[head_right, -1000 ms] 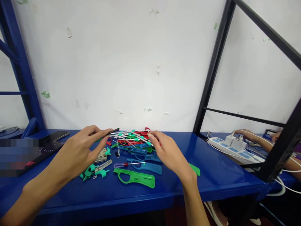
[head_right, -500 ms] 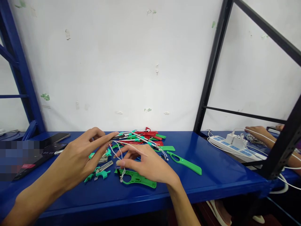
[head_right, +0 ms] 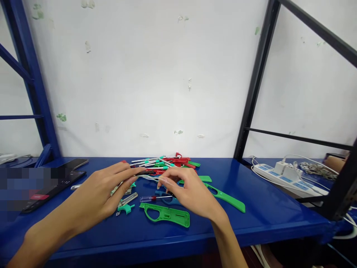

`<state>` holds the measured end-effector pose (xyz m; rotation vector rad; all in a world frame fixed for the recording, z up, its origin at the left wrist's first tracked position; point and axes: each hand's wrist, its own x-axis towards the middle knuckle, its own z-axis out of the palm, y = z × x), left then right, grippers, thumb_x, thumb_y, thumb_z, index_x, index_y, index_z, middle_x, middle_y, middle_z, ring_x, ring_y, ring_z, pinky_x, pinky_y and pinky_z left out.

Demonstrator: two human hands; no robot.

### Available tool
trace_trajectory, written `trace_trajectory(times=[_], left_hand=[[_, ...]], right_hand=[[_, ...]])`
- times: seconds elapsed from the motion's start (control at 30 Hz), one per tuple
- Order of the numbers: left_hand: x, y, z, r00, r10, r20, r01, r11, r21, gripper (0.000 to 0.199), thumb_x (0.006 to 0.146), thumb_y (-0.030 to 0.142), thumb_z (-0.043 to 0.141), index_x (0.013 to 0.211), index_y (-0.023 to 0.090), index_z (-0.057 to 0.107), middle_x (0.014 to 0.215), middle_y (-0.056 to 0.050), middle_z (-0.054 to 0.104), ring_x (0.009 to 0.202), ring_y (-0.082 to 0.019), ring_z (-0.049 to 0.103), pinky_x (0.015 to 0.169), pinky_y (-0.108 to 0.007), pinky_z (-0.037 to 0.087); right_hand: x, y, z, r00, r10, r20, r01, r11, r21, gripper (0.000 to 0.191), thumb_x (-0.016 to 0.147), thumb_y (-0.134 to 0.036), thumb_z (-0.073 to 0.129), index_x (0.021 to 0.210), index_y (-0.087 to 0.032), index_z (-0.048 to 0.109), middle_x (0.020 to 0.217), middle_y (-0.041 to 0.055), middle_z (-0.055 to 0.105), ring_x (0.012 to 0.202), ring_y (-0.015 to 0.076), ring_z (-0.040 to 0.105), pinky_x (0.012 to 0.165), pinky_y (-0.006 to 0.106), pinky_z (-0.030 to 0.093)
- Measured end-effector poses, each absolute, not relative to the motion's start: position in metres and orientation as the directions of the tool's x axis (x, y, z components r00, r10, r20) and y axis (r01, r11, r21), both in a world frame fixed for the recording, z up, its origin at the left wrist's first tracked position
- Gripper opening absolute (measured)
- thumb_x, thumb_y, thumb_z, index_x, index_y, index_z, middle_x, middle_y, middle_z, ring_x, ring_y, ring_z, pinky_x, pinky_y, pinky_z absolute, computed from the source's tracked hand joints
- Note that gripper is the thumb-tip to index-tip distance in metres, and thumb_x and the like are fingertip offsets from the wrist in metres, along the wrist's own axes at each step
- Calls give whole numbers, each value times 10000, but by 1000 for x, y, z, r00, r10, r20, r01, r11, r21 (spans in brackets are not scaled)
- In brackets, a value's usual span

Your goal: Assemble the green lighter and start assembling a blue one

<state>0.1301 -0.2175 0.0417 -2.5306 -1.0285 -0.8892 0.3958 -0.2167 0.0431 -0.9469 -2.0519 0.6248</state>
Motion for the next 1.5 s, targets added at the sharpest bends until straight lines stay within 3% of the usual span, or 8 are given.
trace_trajectory(times=[0.1, 0.2, 0.37, 0.63, 0.83, 1.03, 1.5], left_hand=[[131, -218, 40, 565, 555, 610, 694, -720, 13, 401, 1146, 268, 425, 1474, 322, 650, 1314, -30, 780, 1159, -265, 741, 995, -434, 583], [133, -219, 40, 564, 550, 616, 681, -732, 30, 383, 1141, 277, 451, 1456, 325, 662, 1350, 2, 782, 1176, -263, 753, 1038, -454, 584], [137, -222, 41, 566, 527, 634, 664, -747, 28, 385, 1132, 255, 459, 1454, 295, 666, 1351, 7, 789, 1145, -256, 778, 1010, -442, 607], [136, -227, 43, 600, 500, 624, 640, -768, 0, 375, 1100, 232, 470, 1366, 264, 732, 1240, -19, 829, 1020, -254, 792, 901, -411, 595], [135, -225, 39, 625, 493, 605, 627, -779, -14, 232, 1104, 314, 580, 1252, 260, 749, 1077, -14, 835, 880, -234, 770, 731, -348, 514], [138, -223, 40, 637, 437, 635, 582, -813, -26, 258, 1140, 263, 504, 1109, 231, 758, 947, 17, 820, 744, -182, 723, 662, -324, 429], [140, -227, 43, 620, 443, 647, 594, -804, -18, 286, 1158, 235, 464, 1158, 214, 749, 1068, 1, 841, 870, -209, 777, 749, -339, 519]], right_hand=[[396, -218, 44, -448, 788, 423, 387, 598, -702, 305, 1080, -395, 601, 868, -227, 743, 830, 4, 708, 787, 171, 632, 685, 287, 447], [398, -218, 44, -441, 789, 428, 399, 599, -694, 348, 1092, -439, 581, 865, -229, 738, 827, 4, 696, 779, 172, 618, 684, 293, 435], [400, -218, 44, -440, 790, 426, 397, 597, -697, 389, 1098, -490, 567, 862, -226, 729, 836, 8, 690, 791, 178, 620, 706, 298, 445], [397, -218, 45, -444, 765, 467, 378, 632, -676, 348, 1103, -423, 576, 843, -224, 695, 869, 3, 707, 821, 170, 613, 755, 281, 454], [398, -216, 43, -420, 758, 499, 423, 650, -631, 319, 1095, -429, 608, 894, -234, 761, 867, 2, 735, 824, 183, 629, 726, 288, 444], [397, -216, 43, -410, 742, 530, 403, 669, -625, 275, 1075, -400, 652, 906, -238, 798, 855, -4, 757, 795, 175, 636, 720, 287, 445], [398, -217, 46, -366, 744, 559, 390, 668, -634, 294, 1025, -457, 700, 871, -233, 810, 873, 31, 789, 819, 215, 684, 793, 334, 500]])
